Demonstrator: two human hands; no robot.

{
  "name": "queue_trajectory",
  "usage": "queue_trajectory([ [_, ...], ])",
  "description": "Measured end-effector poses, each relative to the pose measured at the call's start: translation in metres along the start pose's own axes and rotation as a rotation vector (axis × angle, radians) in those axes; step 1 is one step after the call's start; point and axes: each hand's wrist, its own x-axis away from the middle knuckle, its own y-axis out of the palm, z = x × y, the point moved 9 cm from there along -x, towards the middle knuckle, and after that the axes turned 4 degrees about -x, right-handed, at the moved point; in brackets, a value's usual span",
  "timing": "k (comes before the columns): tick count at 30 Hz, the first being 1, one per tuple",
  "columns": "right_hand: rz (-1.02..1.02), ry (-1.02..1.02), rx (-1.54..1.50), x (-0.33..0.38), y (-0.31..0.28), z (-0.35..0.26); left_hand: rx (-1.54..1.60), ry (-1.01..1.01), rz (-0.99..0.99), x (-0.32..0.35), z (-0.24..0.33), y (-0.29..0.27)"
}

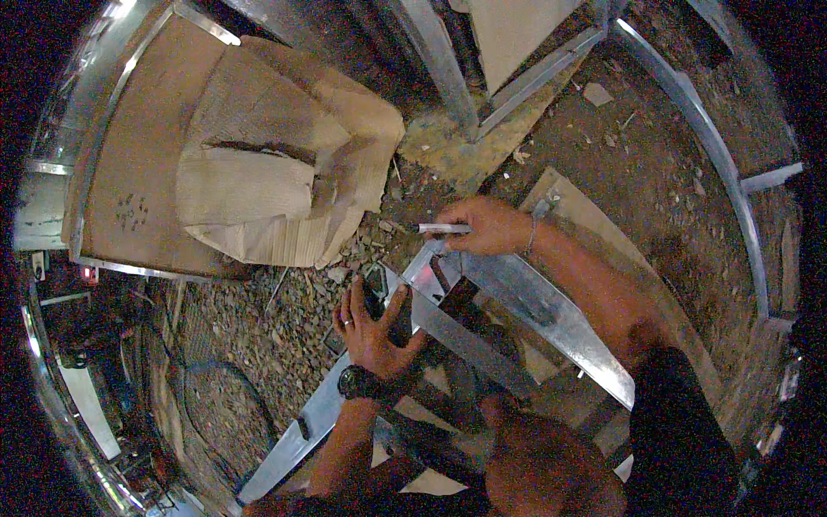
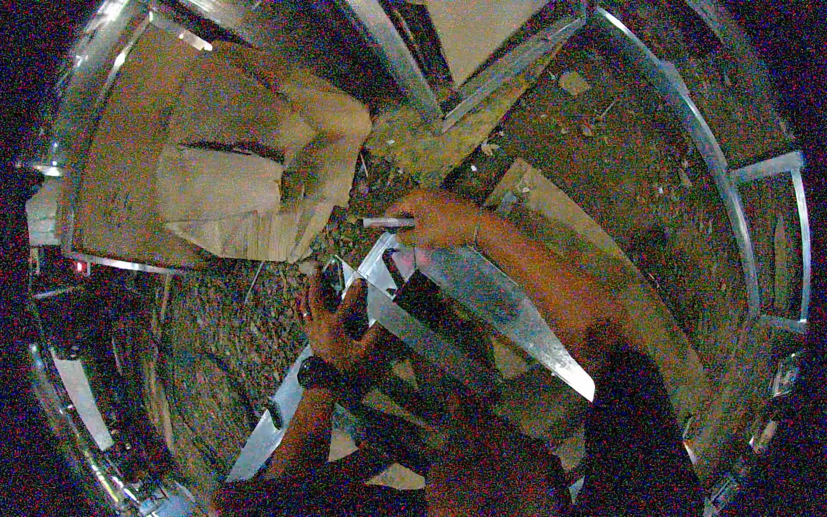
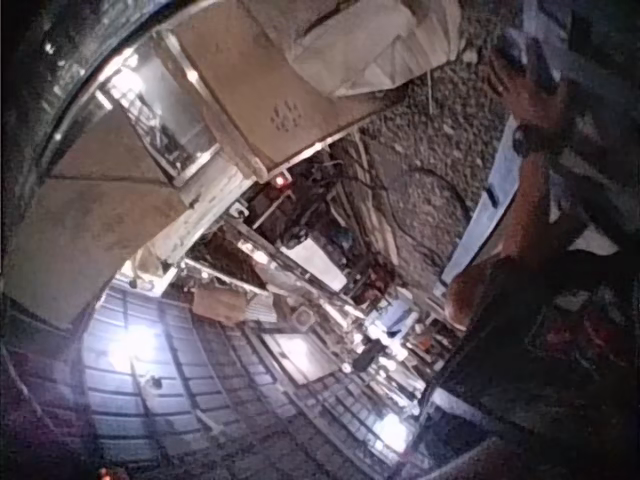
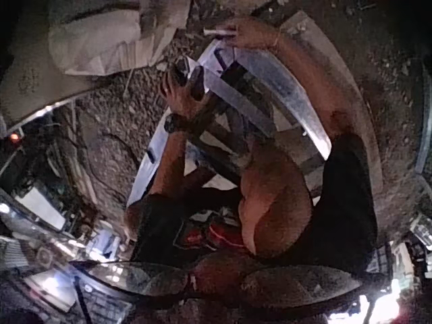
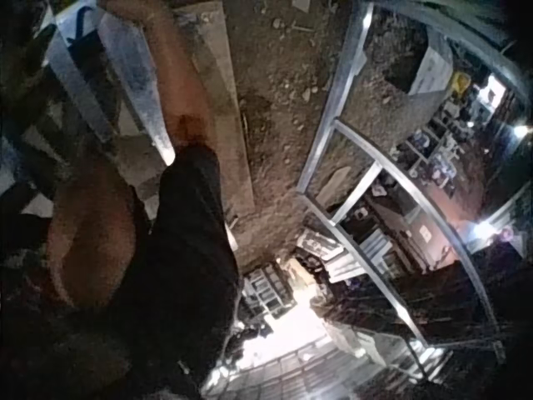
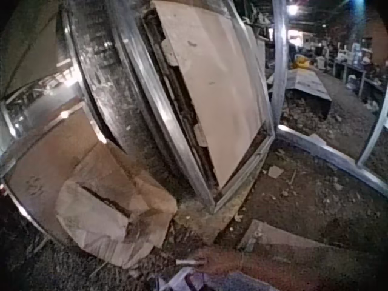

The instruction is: The person sits on the ground and uses a marker and a square tool to mark lines on a metal frame. They repeatedly reposition the square and draw along its edges to create reference marks on the frame.

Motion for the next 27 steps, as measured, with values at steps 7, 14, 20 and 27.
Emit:
queue_trajectory([
  [7,0.033,-0.156,0.086,0.001,-0.003,-0.011,0.013,0.022,-0.010,0.002,-0.005,0.003],
  [14,-0.132,-0.161,0.124,-0.009,-0.001,-0.019,0.031,0.008,-0.036,-0.004,0.007,-0.005],
  [20,-0.266,-0.185,0.247,-0.010,0.011,-0.039,0.025,0.007,0.025,-0.002,0.002,-0.005],
  [27,-0.069,-0.286,0.330,0.000,0.007,-0.042,0.091,0.003,0.007,-0.002,0.002,-0.005],
])
